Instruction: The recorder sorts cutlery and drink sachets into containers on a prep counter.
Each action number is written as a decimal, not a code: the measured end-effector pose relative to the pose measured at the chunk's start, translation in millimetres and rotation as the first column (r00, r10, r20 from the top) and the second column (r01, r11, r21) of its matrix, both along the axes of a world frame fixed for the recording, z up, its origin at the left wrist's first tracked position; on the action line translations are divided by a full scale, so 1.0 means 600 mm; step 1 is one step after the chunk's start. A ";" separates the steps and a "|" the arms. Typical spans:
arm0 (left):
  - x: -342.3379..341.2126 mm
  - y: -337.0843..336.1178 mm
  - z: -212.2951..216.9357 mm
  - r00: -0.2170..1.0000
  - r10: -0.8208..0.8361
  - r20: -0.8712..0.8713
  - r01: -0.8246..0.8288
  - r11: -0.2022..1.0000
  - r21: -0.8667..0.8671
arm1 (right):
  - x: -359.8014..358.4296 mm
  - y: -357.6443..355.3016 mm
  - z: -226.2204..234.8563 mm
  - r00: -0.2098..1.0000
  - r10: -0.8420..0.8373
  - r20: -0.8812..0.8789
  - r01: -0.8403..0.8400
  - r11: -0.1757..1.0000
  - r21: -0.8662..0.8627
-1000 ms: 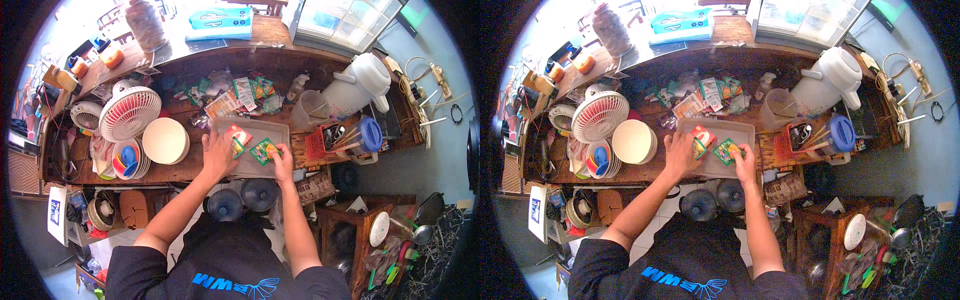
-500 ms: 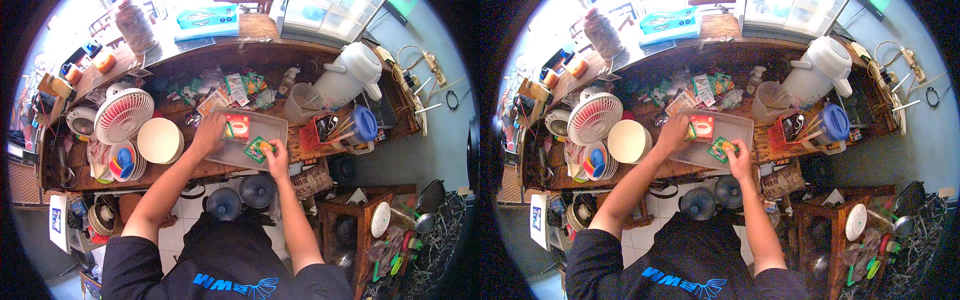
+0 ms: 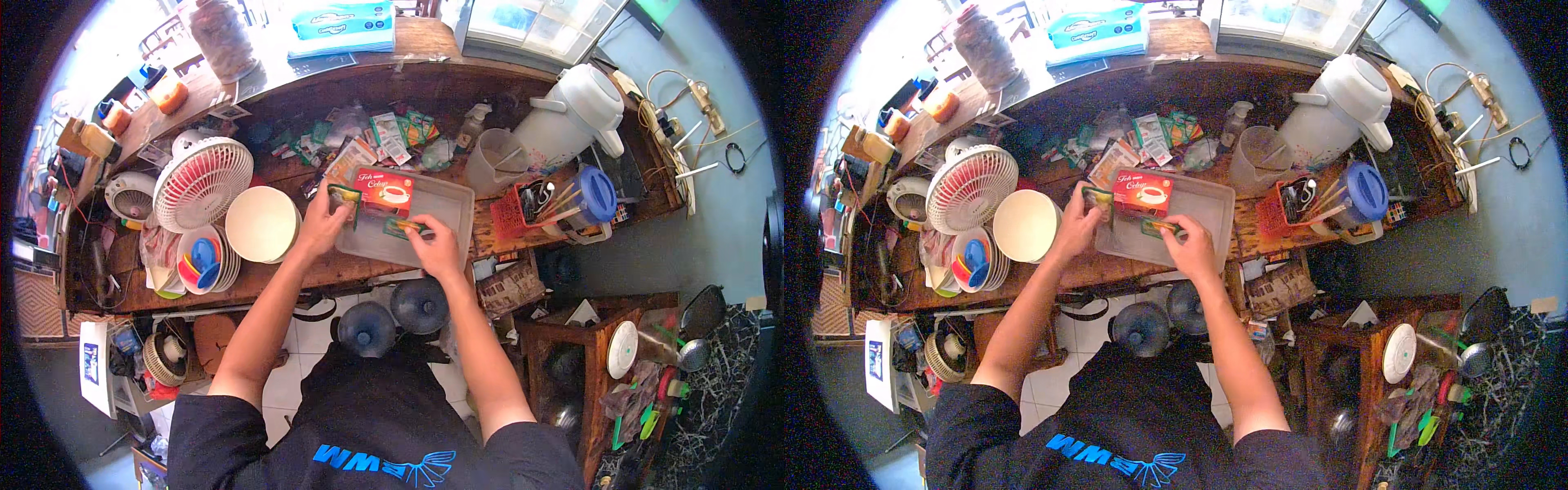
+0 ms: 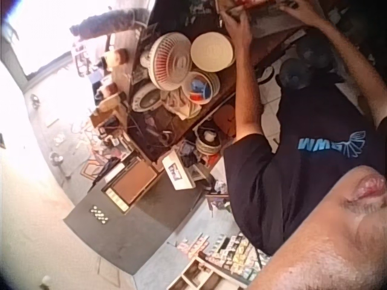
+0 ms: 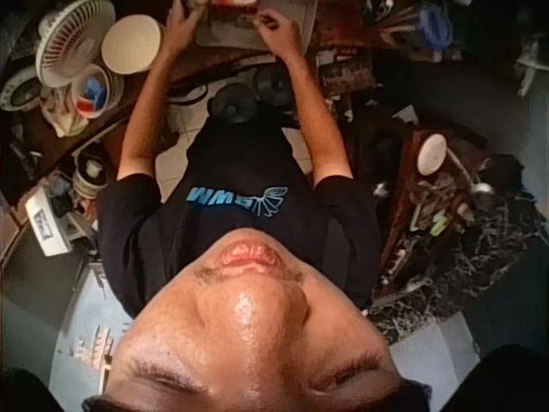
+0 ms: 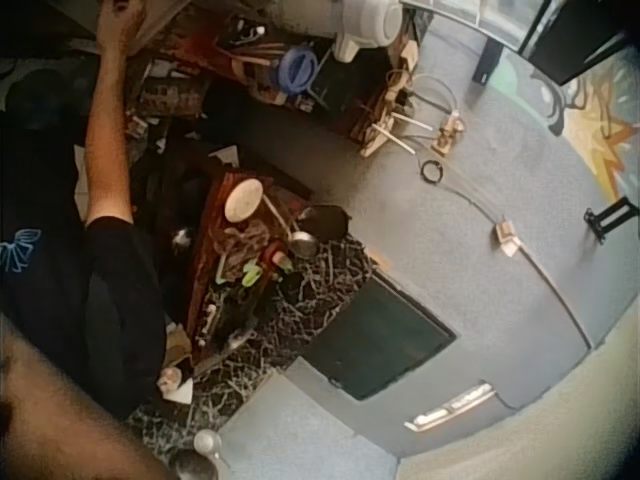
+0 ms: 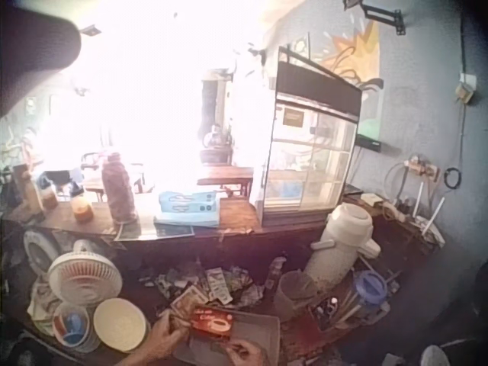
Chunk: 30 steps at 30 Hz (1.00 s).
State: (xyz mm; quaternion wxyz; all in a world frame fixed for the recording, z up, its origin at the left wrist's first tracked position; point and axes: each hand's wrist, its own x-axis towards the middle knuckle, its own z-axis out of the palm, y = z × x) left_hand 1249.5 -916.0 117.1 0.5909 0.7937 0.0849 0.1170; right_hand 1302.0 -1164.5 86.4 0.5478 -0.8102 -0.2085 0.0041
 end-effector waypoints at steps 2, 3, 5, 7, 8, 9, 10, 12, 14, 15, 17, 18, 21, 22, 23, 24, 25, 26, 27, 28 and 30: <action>-0.007 0.014 -0.009 0.999 -0.036 0.034 0.035 0.998 0.045 | -0.001 0.023 0.009 0.993 -0.007 -0.117 -0.016 0.981 -0.194; -0.009 0.017 -0.013 0.996 -0.051 -0.068 0.057 0.994 0.097 | -0.001 0.035 0.010 0.993 -0.003 -0.121 -0.021 0.981 -0.195; -0.018 0.019 -0.020 0.991 -0.126 -0.034 0.130 0.981 0.147 | -0.002 0.056 0.005 0.987 0.041 -0.159 -0.070 0.980 -0.185; -0.024 0.015 -0.024 0.993 -0.115 0.032 0.114 0.993 0.021 | -0.004 0.077 -0.007 0.997 0.073 -0.021 -0.074 0.993 -0.097; -0.024 0.014 -0.025 0.995 -0.090 0.033 0.089 0.996 0.032 | -0.007 0.082 -0.014 0.998 0.065 0.014 -0.064 0.997 -0.046; -0.025 0.013 -0.025 0.995 -0.094 0.044 0.091 0.993 0.078 | -0.008 0.086 -0.020 1.000 0.031 -0.007 -0.031 0.999 -0.026; -0.024 0.013 -0.025 0.994 -0.099 0.055 0.092 0.988 0.125 | -0.005 0.089 -0.025 0.997 0.056 0.050 -0.056 0.998 0.004; -0.022 0.013 -0.023 0.993 -0.103 0.058 0.092 0.981 0.169 | -0.002 0.087 -0.032 0.988 -0.031 -0.152 0.027 0.999 -0.026; -0.020 0.015 -0.020 0.986 -0.162 -0.038 0.165 0.912 0.375 | 0.004 0.081 -0.036 0.988 0.004 -0.156 -0.008 1.000 -0.027; -0.020 0.016 -0.018 0.987 -0.156 -0.048 0.162 0.913 0.374 | 0.007 0.079 -0.037 0.979 0.001 -0.205 -0.017 0.997 -0.078; -0.020 0.016 -0.015 0.977 -0.205 -0.060 0.209 0.857 0.472 | 0.014 0.079 -0.039 0.984 -0.001 -0.178 -0.008 0.999 -0.048; -0.020 0.016 -0.013 0.979 -0.193 -0.063 0.200 0.858 0.473 | 0.013 0.081 -0.040 0.983 -0.047 -0.177 0.038 0.998 -0.053; -0.016 0.013 -0.006 0.971 -0.236 0.028 0.132 0.635 0.761 | 0.007 0.097 -0.045 0.981 0.027 -0.190 -0.012 0.997 0.081; -0.013 0.010 -0.005 0.973 -0.225 0.053 0.100 0.616 0.782 | 0.006 0.101 -0.046 0.978 0.037 -0.207 -0.012 0.993 0.121; -0.010 0.008 -0.004 0.972 -0.223 0.070 0.080 0.597 0.798 | 0.006 0.103 -0.045 0.982 0.039 -0.187 -0.013 0.991 0.137; -0.008 0.004 -0.003 0.972 -0.220 0.083 0.066 0.595 0.801 | 0.005 0.106 -0.044 0.998 0.029 0.053 -0.031 0.999 0.040; -0.007 -0.001 -0.003 0.985 -0.147 0.086 0.022 0.608 0.793 | 0.003 0.108 -0.043 0.964 0.019 0.265 -0.001 0.998 -0.069; -0.007 -0.005 -0.003 0.994 -0.082 0.071 -0.004 0.623 0.782 | 0.000 0.109 -0.041 0.993 0.011 0.115 0.006 0.990 -0.144; -0.006 -0.008 -0.004 0.994 -0.070 0.089 -0.026 0.618 0.786 | -0.003 0.110 -0.040 0.988 0.040 0.147 -0.023 0.993 -0.119; -0.006 -0.012 -0.004 0.993 -0.024 0.112 -0.071 0.640 0.765 | -0.008 0.111 -0.039 0.998 -0.007 0.058 0.009 0.999 -0.032; -0.004 -0.014 -0.006 0.990 0.030 0.139 -0.124 0.656 0.745 | -0.016 0.112 -0.038 0.999 -0.038 -0.031 0.040 0.998 0.055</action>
